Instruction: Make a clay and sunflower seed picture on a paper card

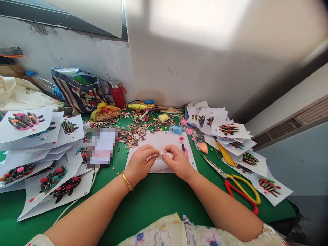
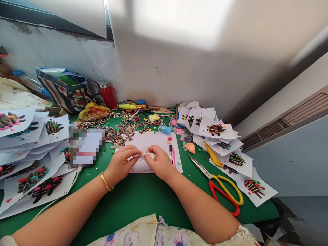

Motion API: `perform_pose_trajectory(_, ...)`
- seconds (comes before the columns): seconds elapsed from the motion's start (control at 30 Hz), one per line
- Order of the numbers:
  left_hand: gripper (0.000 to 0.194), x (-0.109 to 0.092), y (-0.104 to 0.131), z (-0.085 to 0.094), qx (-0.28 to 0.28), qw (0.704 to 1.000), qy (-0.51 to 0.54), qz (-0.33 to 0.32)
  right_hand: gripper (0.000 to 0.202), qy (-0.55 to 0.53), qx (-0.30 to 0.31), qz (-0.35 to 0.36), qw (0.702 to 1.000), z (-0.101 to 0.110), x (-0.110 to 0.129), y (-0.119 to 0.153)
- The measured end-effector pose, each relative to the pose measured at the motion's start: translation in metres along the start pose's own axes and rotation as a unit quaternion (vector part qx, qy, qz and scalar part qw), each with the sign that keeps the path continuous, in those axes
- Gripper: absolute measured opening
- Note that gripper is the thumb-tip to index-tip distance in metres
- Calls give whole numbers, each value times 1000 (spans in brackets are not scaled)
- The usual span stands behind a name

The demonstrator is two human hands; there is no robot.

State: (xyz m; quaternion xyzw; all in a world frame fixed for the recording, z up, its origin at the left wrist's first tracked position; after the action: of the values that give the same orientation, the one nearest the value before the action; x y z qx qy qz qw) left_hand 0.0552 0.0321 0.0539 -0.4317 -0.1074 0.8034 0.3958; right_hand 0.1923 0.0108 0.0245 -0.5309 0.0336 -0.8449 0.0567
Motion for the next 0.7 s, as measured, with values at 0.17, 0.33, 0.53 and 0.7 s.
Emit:
perform_pose_trajectory(0.17,9,2,1,7,-34,999,5,22,17,-2,-11,-13,1000,4,-6,-3)
perform_pose_trajectory(0.33,12,16,0,19,-91,990,86,64,21,5,-29,-21,999,12,-15,-6)
perform_pose_trajectory(0.53,26,40,3,3,-56,965,193,170,30,95,-93,40,990,43,-22,-21)
perform_pose_trajectory(0.7,40,48,7,-19,-18,900,354,254,43,141,-115,-11,983,66,-54,-35)
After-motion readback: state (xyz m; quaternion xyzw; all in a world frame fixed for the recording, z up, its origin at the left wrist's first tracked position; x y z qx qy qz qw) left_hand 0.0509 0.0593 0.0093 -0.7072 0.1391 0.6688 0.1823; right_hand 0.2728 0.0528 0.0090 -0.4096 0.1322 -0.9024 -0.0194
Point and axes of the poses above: each hand's wrist, its own y-axis away from the middle knuckle, its own z-axis out of the back of the hand, x = y × z, the point moved 9 cm from there along -y, towards the middle knuckle, and after that the axes turned 4 degrees about x, right-handed, at the moved point
